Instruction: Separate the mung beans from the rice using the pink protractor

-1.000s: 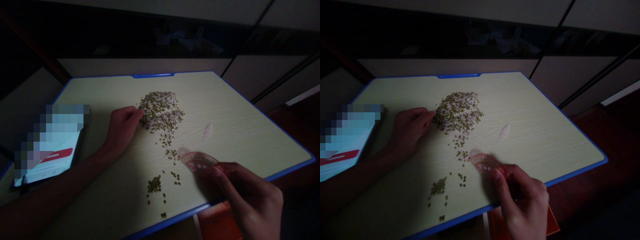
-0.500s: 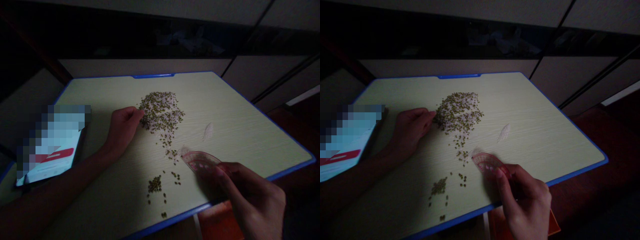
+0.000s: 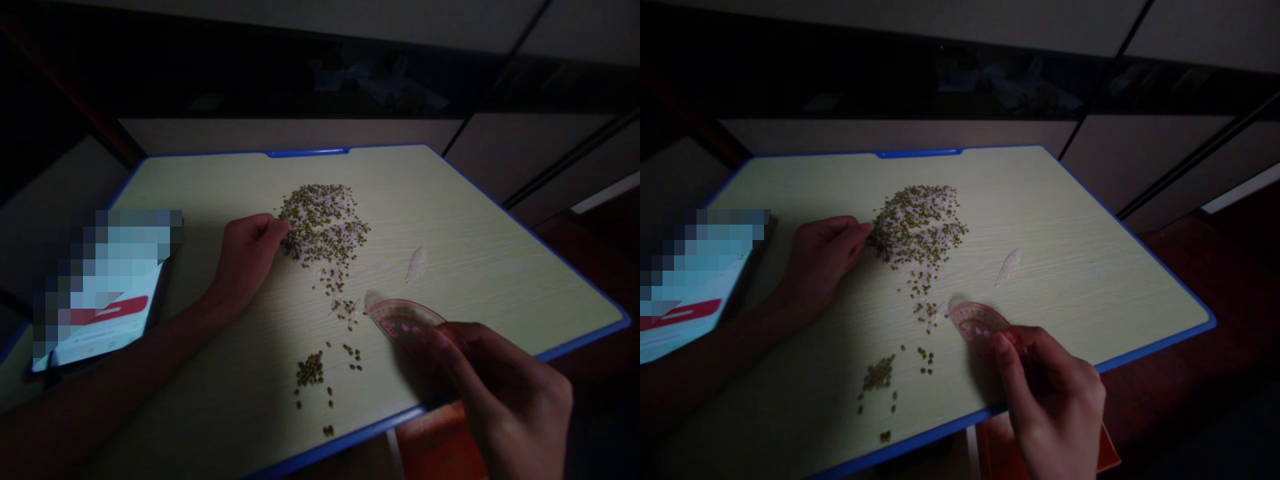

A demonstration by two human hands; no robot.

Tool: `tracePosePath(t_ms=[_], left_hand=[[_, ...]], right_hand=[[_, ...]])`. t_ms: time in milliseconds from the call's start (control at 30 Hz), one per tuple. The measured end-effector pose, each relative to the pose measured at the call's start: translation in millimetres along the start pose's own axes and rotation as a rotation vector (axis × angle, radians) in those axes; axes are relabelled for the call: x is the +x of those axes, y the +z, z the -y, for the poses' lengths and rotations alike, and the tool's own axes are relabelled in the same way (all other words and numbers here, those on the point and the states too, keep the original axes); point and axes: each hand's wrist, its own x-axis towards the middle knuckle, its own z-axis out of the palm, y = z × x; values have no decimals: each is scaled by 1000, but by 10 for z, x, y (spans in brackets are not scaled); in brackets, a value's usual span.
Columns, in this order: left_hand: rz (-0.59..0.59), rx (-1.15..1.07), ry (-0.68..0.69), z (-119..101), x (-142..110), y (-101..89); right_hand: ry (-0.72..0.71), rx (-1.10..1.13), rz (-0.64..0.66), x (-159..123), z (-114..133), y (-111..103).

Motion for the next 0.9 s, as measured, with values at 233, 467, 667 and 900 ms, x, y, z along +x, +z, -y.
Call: tracePosePath(t_ms=[233, 467, 667, 900], left_hand=[[6, 8, 27, 30, 18, -5], [5, 24, 3, 11, 6, -5], [1, 48, -4, -14, -8, -5], [5, 25, -1, -6, -8, -3]], right_hand=[[-8, 34, 86, -4, 20, 1], [44, 35, 138, -10, 36, 2], [23, 2, 179, -23, 51, -7], [-53, -27, 226, -17, 69, -8]])
